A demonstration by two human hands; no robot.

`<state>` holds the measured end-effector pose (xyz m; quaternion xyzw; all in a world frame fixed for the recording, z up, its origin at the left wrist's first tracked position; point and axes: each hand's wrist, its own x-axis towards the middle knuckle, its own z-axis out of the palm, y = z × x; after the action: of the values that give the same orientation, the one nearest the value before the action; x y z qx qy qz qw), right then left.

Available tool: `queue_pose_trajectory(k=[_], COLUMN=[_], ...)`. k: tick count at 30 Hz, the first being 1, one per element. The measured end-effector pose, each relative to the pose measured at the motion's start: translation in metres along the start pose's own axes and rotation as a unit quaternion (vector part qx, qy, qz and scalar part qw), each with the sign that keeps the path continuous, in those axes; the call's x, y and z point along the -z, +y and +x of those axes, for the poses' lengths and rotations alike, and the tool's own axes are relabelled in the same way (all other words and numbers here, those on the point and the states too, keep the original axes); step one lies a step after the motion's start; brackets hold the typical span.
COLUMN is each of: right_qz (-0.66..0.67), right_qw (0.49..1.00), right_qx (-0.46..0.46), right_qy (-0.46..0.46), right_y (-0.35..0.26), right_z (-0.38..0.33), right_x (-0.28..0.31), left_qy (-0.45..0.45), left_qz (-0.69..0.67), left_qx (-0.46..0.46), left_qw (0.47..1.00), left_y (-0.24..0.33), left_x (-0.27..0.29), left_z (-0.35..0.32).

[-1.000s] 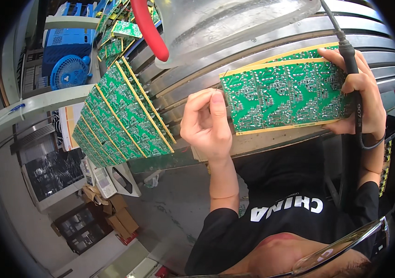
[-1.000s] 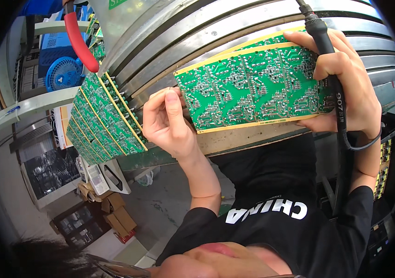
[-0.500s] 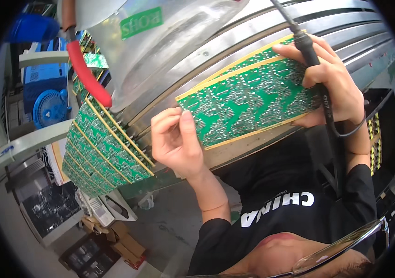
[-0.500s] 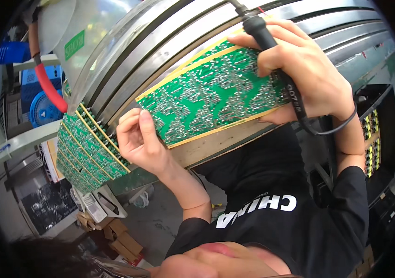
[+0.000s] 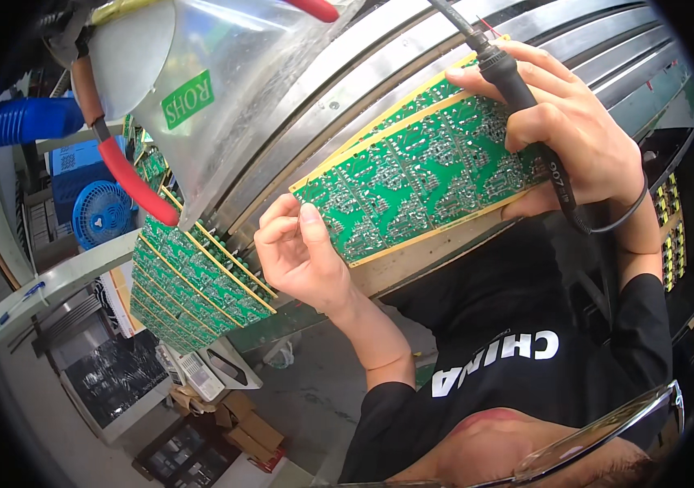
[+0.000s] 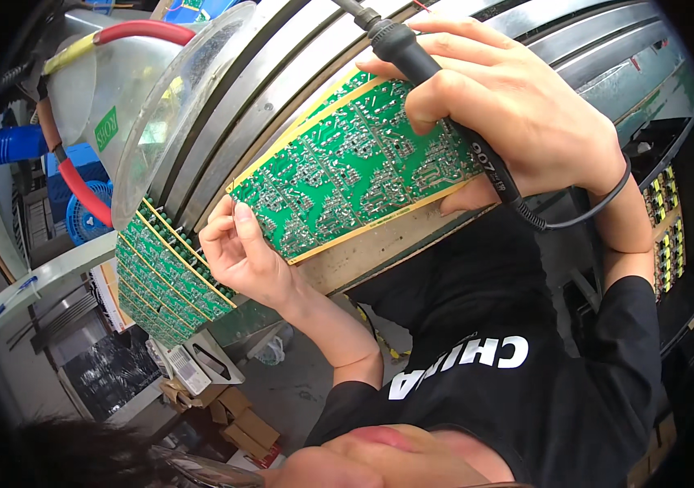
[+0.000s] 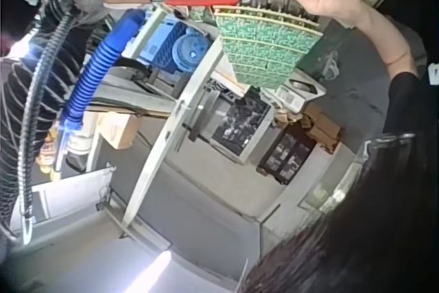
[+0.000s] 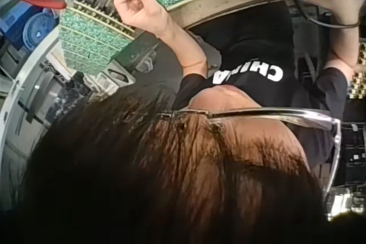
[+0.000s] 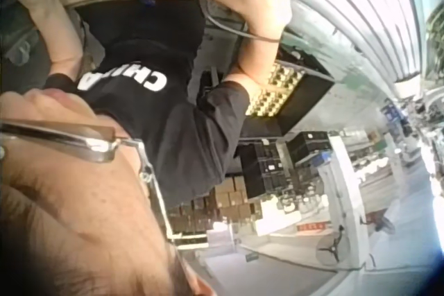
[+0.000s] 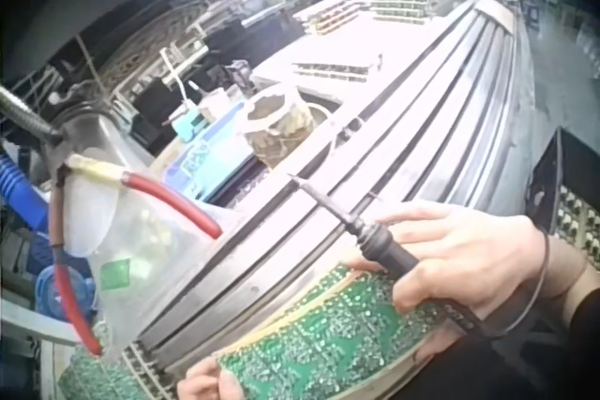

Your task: The person places a circuit board onto the workstation and solders joints across the board using a soldering iron and solder wire.

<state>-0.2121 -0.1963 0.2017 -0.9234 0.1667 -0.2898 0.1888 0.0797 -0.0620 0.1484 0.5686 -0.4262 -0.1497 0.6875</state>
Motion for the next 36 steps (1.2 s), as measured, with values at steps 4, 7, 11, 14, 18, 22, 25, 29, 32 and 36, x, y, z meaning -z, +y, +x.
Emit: queue_pose_trajectory(k=[4,7,11,14,18,22,25,29,32,36], right_qz=[0.008,0.008,0.012,0.019,0.029,0.047,0.053,0.058,0.04,0.008], right_qw=[1.0,1.0,0.999,0.998,0.998,0.996,0.995,0.995,0.997,0.999], right_qx=[-0.003,-0.012,-0.04,-0.052,-0.05,-0.058,-0.063,-0.062,-0.052,-0.016], right_qy=[-0.01,-0.001,0.022,0.036,0.038,0.041,0.05,0.058,0.036,-0.037], right_y=[-0.001,-0.002,-0.004,-0.005,0.0,0.007,0.008,0.003,-0.001,-0.005], right_z=[-0.004,-0.008,-0.013,-0.017,-0.026,-0.036,-0.04,-0.038,-0.031,-0.019], right_x=[0.005,0.01,0.017,0.017,0.02,0.015,0.012,0.009,0.011,0.01], left_qy=[0.01,0.003,0.005,0.014,0.02,0.015,0.013,0.012,0.016,0.016], left_qz=[0.017,0.016,0.023,0.043,0.06,0.067,0.061,0.065,0.072,0.061], left_qx=[-0.005,-0.009,-0.01,-0.008,-0.01,-0.015,-0.013,-0.027,-0.034,-0.025], left_qw=[1.0,1.0,1.0,0.999,0.998,0.998,0.998,0.997,0.997,0.998], left_y=[-0.001,0.0,-0.001,0.001,0.002,0.003,0.003,0.003,0.002,0.002], left_x=[0.0,0.0,0.0,-0.001,-0.002,-0.003,-0.003,-0.005,-0.007,-0.005], left_z=[-0.001,0.0,0.0,0.0,0.0,0.0,0.0,0.0,0.0,-0.001])
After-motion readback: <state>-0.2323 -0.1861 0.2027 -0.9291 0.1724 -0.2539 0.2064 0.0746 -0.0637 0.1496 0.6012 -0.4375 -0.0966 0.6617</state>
